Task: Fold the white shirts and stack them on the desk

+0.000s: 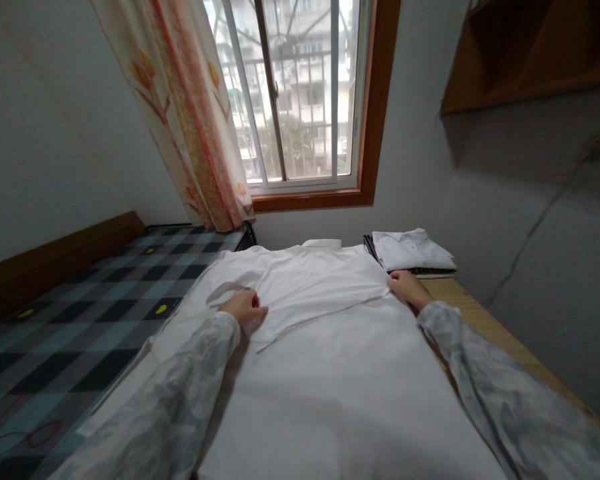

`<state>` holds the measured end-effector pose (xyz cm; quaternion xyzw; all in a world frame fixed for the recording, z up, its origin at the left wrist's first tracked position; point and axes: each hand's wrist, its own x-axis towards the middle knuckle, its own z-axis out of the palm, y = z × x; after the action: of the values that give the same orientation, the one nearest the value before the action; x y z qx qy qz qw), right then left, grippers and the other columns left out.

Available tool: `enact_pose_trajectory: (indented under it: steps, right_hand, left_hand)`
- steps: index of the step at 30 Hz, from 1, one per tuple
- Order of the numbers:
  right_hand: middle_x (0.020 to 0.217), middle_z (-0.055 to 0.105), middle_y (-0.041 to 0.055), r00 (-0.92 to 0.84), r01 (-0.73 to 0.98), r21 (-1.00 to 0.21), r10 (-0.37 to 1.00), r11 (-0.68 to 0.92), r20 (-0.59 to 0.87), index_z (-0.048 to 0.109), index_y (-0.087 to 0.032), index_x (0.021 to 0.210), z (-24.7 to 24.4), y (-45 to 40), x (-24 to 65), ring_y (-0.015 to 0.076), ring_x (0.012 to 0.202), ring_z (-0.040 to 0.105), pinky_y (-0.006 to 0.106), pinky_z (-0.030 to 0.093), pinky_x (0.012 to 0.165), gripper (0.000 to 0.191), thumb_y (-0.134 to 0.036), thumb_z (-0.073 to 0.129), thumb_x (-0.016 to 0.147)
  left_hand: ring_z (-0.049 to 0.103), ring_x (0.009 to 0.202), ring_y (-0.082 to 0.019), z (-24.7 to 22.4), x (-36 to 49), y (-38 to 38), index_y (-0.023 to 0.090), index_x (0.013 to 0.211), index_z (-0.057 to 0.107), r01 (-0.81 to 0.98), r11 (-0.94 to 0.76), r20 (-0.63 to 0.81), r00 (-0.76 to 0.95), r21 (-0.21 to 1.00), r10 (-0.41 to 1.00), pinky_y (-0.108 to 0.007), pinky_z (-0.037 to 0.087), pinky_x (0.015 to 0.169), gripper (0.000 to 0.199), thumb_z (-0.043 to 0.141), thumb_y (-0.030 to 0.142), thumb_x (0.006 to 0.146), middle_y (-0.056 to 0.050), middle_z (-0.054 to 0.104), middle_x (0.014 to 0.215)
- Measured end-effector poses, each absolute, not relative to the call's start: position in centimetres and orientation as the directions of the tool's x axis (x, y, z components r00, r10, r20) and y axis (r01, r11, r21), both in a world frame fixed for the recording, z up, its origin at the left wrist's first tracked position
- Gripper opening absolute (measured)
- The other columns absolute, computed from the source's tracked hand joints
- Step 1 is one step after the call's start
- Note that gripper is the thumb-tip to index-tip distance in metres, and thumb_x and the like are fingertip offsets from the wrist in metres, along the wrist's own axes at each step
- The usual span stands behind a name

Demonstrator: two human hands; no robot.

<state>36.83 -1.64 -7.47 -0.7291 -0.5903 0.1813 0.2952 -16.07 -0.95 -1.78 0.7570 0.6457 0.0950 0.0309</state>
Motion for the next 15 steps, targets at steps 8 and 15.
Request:
enact_pose_trajectory:
  steps: [8,15]
  right_hand:
    - [0.101,0.083,0.0144,0.323,0.863,-0.451,0.935,-0.227,0.147,0.083,-0.022,0.093,-6.3,-1.7,35.0,0.0270,0.093,0.075,0.030,0.045,0.073,0.042,-0.053,0.057,0.103]
    - [0.110,0.079,0.0162,0.288,0.940,-0.272,0.906,-0.206,0.309,0.073,-0.021,0.121,-7.4,-3.9,33.5,0.0295,0.098,0.074,0.036,0.048,0.082,0.031,-0.041,0.051,0.110]
  left_hand:
    - [0.064,0.125,-0.042,-2.4,-12.8,-1.8,0.013,0.124,0.067,0.997,-0.070,0.228,0.070,-0.009,0.971,-0.049,0.051,0.102,0.051,0.060,0.058,0.099,-0.025,0.068,0.132]
    - [0.065,0.120,-0.040,-2.0,-13.4,-2.2,0.015,0.117,0.070,0.992,-0.123,0.280,0.119,-0.002,0.953,-0.050,0.050,0.103,0.040,0.060,0.050,0.100,-0.023,0.069,0.126]
